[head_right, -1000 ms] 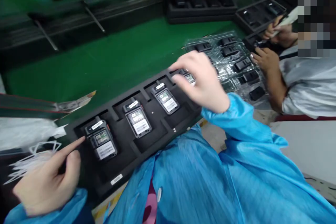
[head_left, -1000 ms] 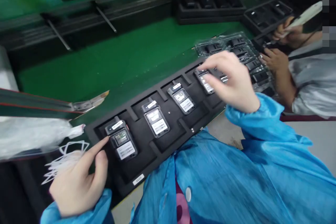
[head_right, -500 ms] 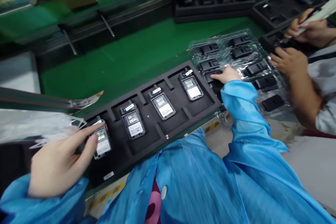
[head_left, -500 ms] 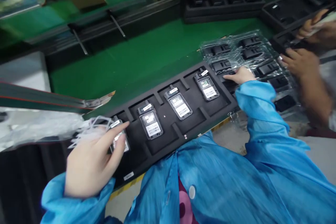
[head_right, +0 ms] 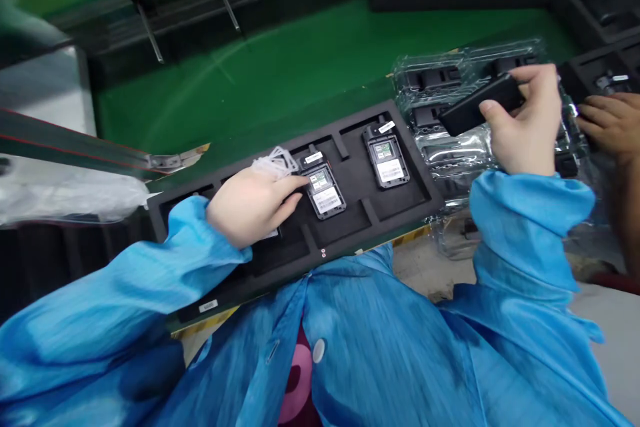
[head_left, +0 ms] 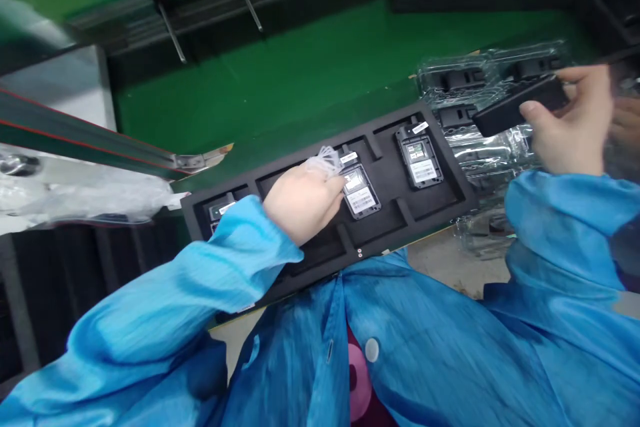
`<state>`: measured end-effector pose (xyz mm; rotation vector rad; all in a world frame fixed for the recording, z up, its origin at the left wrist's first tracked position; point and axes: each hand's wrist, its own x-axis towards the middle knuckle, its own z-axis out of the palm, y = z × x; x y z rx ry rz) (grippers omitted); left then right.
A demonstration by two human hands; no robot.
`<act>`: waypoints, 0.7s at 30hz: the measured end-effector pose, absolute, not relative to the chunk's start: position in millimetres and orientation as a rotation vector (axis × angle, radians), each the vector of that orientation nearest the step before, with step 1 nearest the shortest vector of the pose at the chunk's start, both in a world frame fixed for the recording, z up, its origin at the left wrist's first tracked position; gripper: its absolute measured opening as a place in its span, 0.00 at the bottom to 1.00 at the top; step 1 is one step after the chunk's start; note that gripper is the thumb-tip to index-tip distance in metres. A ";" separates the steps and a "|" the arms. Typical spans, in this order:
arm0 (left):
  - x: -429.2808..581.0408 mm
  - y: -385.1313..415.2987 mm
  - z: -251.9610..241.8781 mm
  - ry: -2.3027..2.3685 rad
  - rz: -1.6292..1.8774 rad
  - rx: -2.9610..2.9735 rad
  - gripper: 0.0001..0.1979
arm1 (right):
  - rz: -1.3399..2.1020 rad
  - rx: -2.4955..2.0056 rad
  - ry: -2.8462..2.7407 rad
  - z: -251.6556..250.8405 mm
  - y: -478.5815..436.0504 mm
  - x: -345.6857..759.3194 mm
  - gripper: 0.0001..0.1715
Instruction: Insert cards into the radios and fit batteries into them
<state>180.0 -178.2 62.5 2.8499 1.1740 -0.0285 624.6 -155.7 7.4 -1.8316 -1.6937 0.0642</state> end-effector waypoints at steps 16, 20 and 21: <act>285.1 -104.9 1.4 0.984 0.286 2.735 0.23 | 0.936 -1.475 -2.256 28.5 -134.5 530.6 0.31; 281.9 -105.3 -5.5 0.955 0.322 2.747 0.25 | 0.778 -1.470 -2.300 17.8 -139.5 536.2 0.31; 281.3 -105.0 -7.3 0.947 0.338 2.742 0.25 | 0.745 -1.455 -2.294 16.0 -141.1 536.9 0.31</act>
